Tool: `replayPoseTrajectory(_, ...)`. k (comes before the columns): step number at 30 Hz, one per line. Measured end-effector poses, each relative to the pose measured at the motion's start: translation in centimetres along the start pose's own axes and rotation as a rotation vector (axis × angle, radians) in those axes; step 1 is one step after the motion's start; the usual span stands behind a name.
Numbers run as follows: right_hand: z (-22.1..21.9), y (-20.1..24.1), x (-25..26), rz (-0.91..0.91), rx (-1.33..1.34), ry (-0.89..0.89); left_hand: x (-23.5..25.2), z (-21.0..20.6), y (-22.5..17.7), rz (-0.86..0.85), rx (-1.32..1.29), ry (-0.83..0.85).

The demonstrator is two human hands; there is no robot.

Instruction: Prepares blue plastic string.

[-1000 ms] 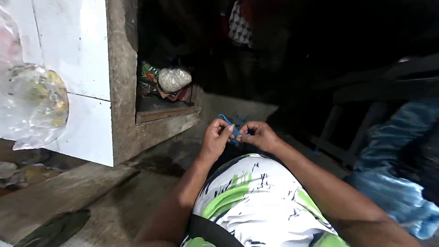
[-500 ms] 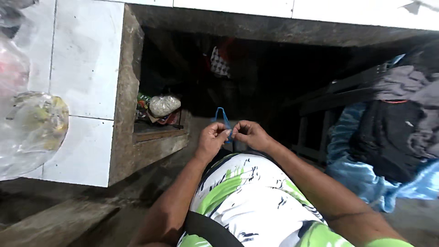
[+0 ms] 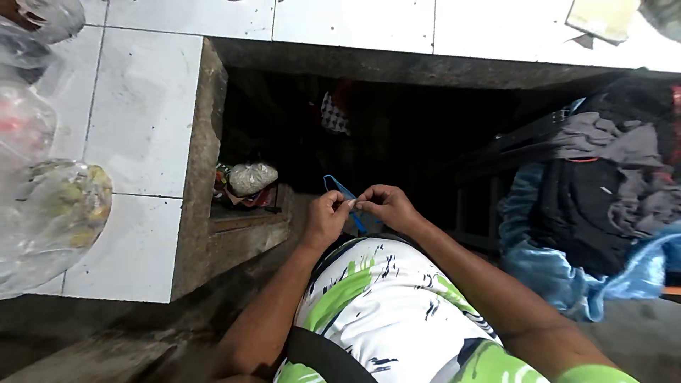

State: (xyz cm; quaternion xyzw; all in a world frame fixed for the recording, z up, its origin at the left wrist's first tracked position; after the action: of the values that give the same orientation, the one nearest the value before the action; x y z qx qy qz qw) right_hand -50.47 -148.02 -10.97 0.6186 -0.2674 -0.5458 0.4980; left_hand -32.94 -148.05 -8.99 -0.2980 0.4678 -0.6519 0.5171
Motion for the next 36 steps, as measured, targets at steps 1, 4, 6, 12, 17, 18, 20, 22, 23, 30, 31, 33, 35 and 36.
replayPoseTrajectory(1,-0.1,0.0,0.0,-0.001,0.004,0.004,0.0,0.1,0.1,0.003,-0.012,0.005)
replayPoseTrajectory(4,-0.3,-0.1,0.1,0.008,0.003,0.005,0.1,0.1,0.3,0.023,-0.082,0.015)
replayPoseTrajectory(6,-0.3,-0.1,0.1,0.019,0.003,-0.010,0.2,-0.2,0.7,0.075,-0.148,0.006)
replayPoseTrajectory(12,-0.3,-0.3,0.0,0.036,-0.010,-0.060,0.1,-1.0,1.3,0.204,-0.293,-0.013)
replayPoseTrajectory(17,0.1,-0.8,-0.3,0.005,-0.027,-0.085,0.4,-1.3,1.0,0.157,-0.146,0.017)
replayPoseTrajectory(18,0.2,-0.7,-0.3,0.003,-0.026,-0.081,0.6,-1.3,0.6,0.096,-0.058,0.033)
replayPoseTrajectory(20,0.5,-0.5,-0.5,0.001,-0.029,-0.078,0.8,-1.3,-0.3,-0.010,0.070,0.053)
replayPoseTrajectory(22,1.0,-0.5,-0.4,-0.006,-0.025,-0.086,0.9,-1.5,-0.6,-0.031,0.121,0.068)
replayPoseTrajectory(23,1.2,-0.6,-0.3,-0.013,-0.027,-0.092,1.0,-1.7,-0.6,-0.026,0.119,0.073)
replayPoseTrajectory(30,1.7,-1.4,-0.7,-0.063,0.018,-0.073,1.2,-2.5,-0.5,-0.059,0.032,0.064)
replayPoseTrajectory(31,1.8,-1.6,-0.6,-0.061,0.025,-0.066,1.3,-2.6,-0.5,-0.066,0.035,0.063)
replayPoseTrajectory(33,1.9,-1.8,-0.4,-0.051,0.036,-0.057,1.4,-2.7,-0.5,-0.067,0.045,0.064)
replayPoseTrajectory(35,2.0,-1.7,-0.5,-0.042,0.020,-0.060,1.4,-2.7,-0.6,-0.063,0.059,0.059)
replayPoseTrajectory(36,2.0,-1.6,-0.5,-0.043,0.016,-0.062,1.4,-2.8,-0.6,-0.060,0.063,0.057)
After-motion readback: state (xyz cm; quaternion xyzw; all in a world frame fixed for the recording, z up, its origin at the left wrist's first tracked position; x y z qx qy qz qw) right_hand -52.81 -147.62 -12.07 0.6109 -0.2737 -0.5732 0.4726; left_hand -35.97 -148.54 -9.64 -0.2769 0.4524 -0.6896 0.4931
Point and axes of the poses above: each hand's wrist, its own x-axis towards the middle knuckle, its own z-axis out of the back of the hand, y = z × x, the point moved 6 cm from there along x, towards the middle knuckle, and after that the axes turned 11 degrees about -z, right-handed, at the moved point
